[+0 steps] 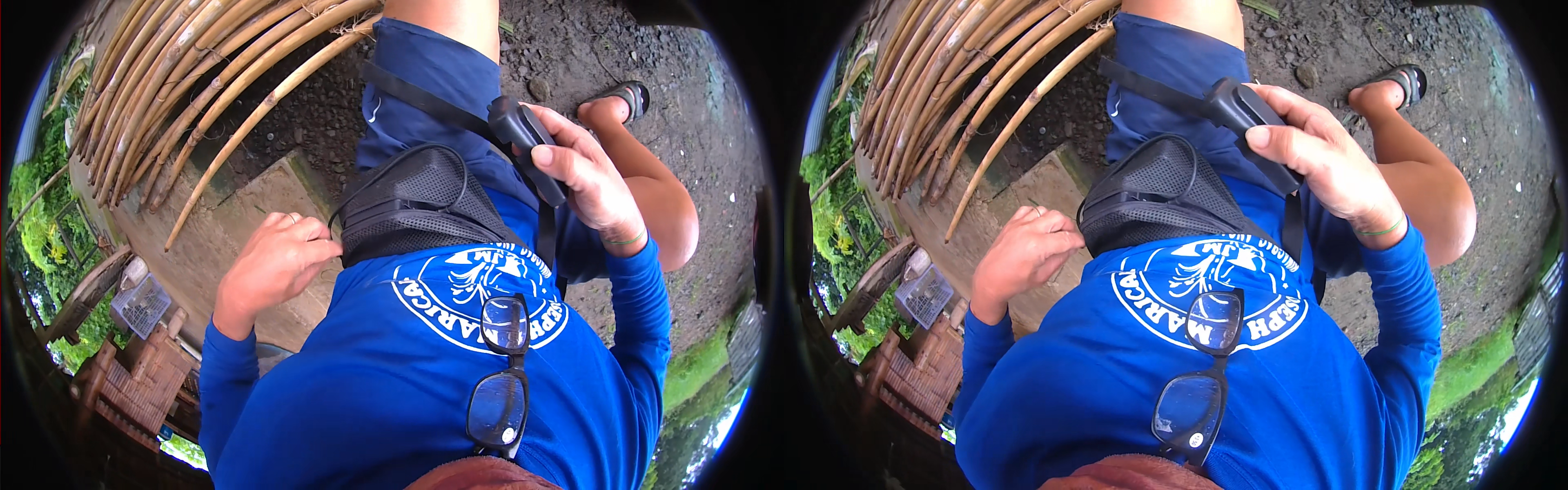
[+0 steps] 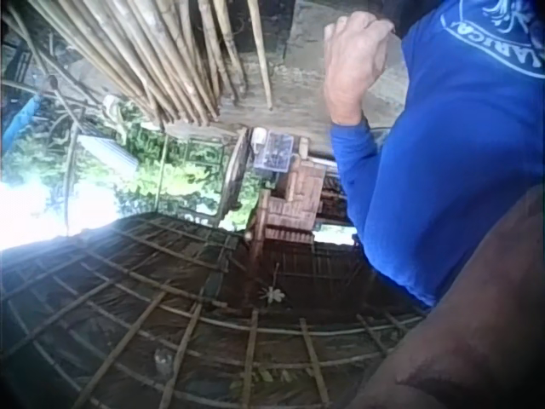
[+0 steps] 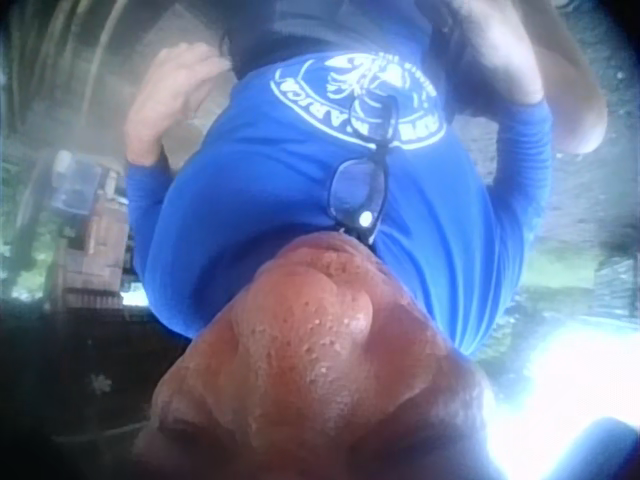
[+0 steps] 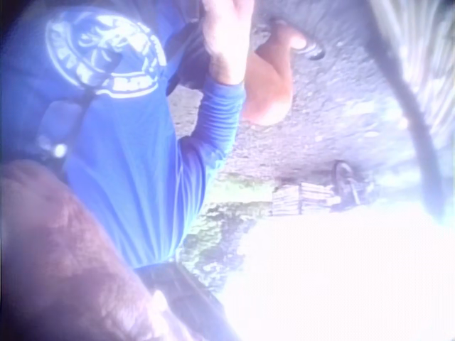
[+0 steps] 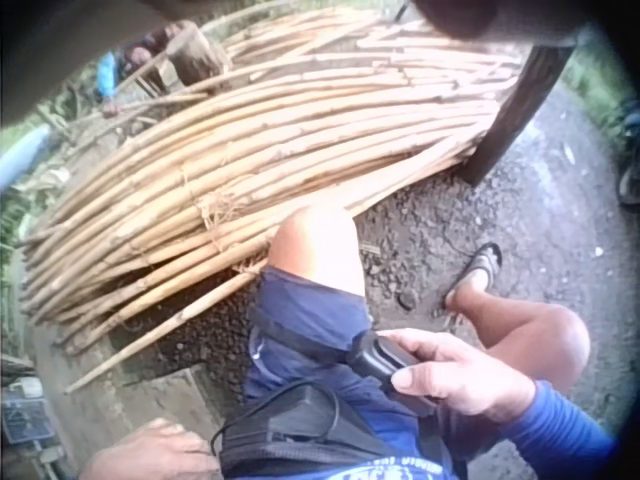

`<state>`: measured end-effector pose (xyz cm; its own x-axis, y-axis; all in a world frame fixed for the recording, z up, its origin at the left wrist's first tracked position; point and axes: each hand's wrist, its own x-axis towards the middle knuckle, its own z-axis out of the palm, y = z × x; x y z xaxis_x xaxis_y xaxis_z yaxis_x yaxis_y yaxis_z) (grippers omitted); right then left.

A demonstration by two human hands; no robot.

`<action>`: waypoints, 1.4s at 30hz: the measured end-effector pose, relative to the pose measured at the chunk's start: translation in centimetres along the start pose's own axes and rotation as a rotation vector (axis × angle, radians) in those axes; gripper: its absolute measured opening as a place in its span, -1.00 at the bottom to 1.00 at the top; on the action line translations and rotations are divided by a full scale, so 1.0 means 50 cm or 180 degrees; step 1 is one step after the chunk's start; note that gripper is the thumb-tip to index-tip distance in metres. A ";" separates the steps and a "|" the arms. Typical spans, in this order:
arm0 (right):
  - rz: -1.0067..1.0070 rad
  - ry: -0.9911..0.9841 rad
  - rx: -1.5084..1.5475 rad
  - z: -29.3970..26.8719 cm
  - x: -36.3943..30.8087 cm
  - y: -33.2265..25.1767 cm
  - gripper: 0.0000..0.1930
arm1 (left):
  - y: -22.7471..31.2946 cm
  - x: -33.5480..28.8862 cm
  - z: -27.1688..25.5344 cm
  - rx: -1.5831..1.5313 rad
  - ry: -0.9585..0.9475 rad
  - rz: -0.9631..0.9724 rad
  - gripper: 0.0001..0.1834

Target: The person prepares for work by zipping a pouch and then uses a small blade to strip bark or fibers from bamboo poles by hand while seated.

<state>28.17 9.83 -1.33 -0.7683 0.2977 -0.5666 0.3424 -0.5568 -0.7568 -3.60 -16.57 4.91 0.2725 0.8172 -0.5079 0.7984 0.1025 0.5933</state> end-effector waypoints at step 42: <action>-0.1775 -0.0821 -0.2121 0.187 -0.014 0.026 -0.67 | 0.060 0.055 0.073 -0.1251 0.1708 -0.0049 -0.83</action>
<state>24.10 1.67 1.12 -0.9863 0.1620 -0.0315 0.0648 0.2043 -0.9768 1.49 -16.07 3.02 -0.1236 0.9726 -0.1970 0.5173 0.2326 0.8236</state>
